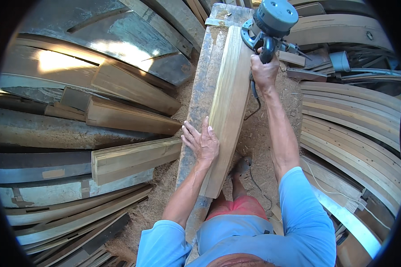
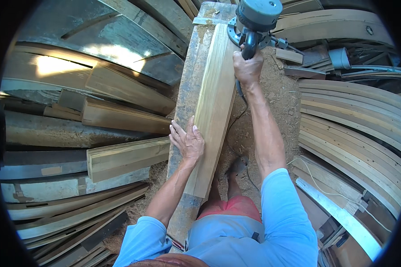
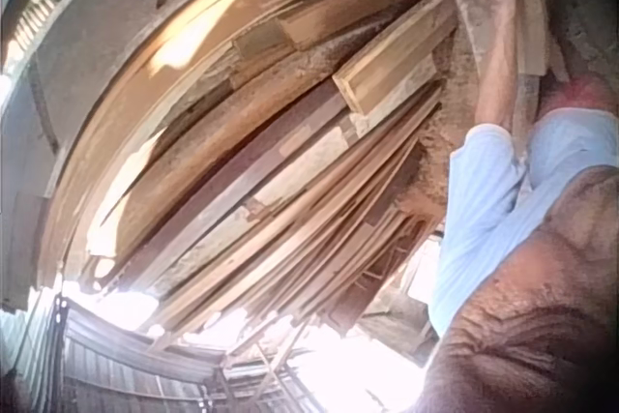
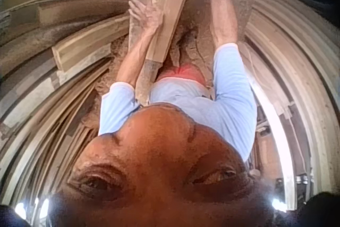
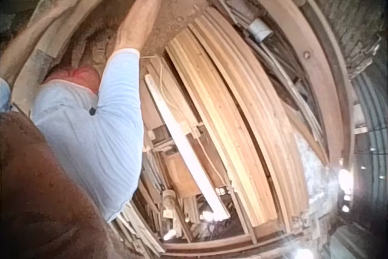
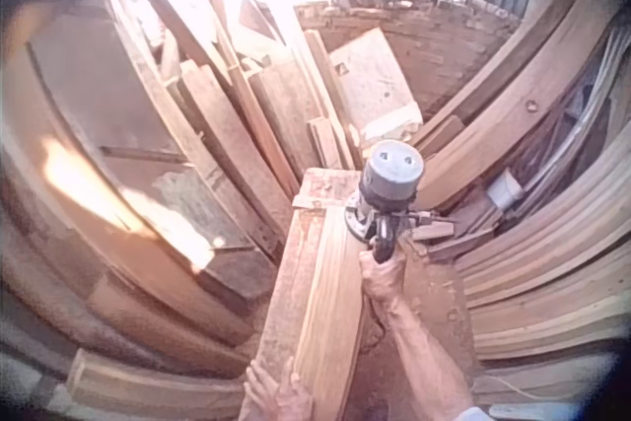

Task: The person selects a wood plank from a stack and places it onto a workbench. They use a handheld power router to shape the edge of the plank, measure the wood with a tape measure, and use a metal file to smooth the surface.

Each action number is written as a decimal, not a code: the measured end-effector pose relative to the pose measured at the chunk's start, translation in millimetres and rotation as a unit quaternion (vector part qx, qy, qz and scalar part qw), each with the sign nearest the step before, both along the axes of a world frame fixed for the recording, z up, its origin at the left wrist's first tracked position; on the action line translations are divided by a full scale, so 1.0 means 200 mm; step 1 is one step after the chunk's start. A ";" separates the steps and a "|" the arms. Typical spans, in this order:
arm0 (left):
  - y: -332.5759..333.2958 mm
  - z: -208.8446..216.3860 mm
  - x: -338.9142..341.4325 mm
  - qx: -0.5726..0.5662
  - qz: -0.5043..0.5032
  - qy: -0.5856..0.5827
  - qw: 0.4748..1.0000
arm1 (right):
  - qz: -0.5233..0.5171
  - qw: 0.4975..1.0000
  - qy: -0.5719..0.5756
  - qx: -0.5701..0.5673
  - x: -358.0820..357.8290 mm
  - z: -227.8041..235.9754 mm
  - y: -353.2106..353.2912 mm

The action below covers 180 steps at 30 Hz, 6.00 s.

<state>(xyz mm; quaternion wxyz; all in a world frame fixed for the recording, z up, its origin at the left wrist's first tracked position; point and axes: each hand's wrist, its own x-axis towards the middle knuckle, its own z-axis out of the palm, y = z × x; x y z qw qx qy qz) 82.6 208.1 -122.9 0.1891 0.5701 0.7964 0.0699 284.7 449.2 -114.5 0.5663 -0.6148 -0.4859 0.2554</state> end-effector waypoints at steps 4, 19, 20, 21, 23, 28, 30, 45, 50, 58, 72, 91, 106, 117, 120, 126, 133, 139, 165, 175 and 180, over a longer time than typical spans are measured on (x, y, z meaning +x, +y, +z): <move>0.01 0.01 0.00 -0.001 0.001 0.005 1.000 | 0.014 1.000 0.004 0.012 0.07 0.02 0.18; 0.01 -0.02 -0.01 -0.002 0.002 0.022 1.000 | -0.105 0.811 0.571 -0.074 0.76 -0.22 0.02; 0.01 -0.03 -0.02 -0.003 -0.005 0.029 1.000 | -0.118 0.795 0.589 -0.085 0.83 -0.32 -0.06; 0.02 -0.03 -0.02 0.001 -0.003 0.025 1.000 | -0.135 0.778 0.606 -0.098 0.90 -0.44 -0.16; 0.02 -0.02 -0.01 -0.002 -0.001 0.020 1.000 | -0.176 0.739 0.637 -0.128 1.00 -0.64 -0.40; 0.00 -0.05 -0.03 0.010 -0.022 0.036 0.999 | -0.298 0.646 0.671 -0.209 1.02 -0.98 -0.89; -0.01 -0.06 -0.06 0.013 -0.034 0.027 0.999 | -0.328 0.619 0.678 -0.224 1.01 -1.11 -1.02; -0.01 -0.08 -0.12 0.026 -0.049 0.003 0.998 | -0.396 0.630 0.622 -0.244 1.29 -1.87 -1.52; 0.00 -0.10 -0.15 0.014 -0.057 -0.017 0.998 | -0.357 0.640 0.600 -0.320 1.42 -2.02 -1.94; 0.02 -0.11 -0.15 0.030 -0.065 -0.032 0.997 | -0.124 0.689 0.293 -0.651 1.22 -1.90 -2.41; 0.04 -0.06 -0.07 0.005 -0.014 0.029 0.999 | 0.100 0.862 0.054 -0.494 0.47 -0.75 -2.23; -0.45 0.11 -0.12 -0.054 -0.082 -0.095 0.991 | 0.211 0.856 -0.067 -0.467 -0.56 0.43 -2.21; -0.46 0.48 -0.17 -0.142 -0.044 -0.182 0.972 | 0.264 0.867 0.037 -0.421 -0.45 0.28 -2.41; -0.45 0.47 -0.21 -0.099 -0.056 -0.217 0.970 | 0.225 0.818 -0.098 -0.521 0.02 0.06 -2.66; -0.48 0.32 -0.35 -0.049 -0.066 -0.239 0.968 | 0.245 0.815 -0.095 -0.516 0.00 0.05 -2.65; -0.45 0.40 -0.32 -0.035 -0.042 -0.266 0.963 | 0.246 0.812 -0.086 -0.522 -0.04 0.06 -2.65; -0.50 0.43 -0.38 -0.029 -0.053 -0.282 0.957 | 0.274 0.802 -0.089 -0.523 -0.14 0.13 -2.62; -0.87 0.46 -0.38 -0.040 -0.039 -0.258 0.965 | 0.251 0.841 -0.029 -0.477 -0.18 0.20 -2.50; -1.43 0.56 -0.78 -0.064 0.065 -0.341 0.936 | 0.092 0.882 0.417 -0.200 -0.83 0.54 -2.05; -1.77 0.39 -0.83 -0.136 0.158 -0.306 0.929 | 0.036 0.874 0.351 -0.335 -0.93 0.04 -2.34; -1.81 0.44 -0.84 -0.139 0.156 -0.287 0.935 | 0.135 0.890 0.110 -0.422 -0.86 0.06 -2.35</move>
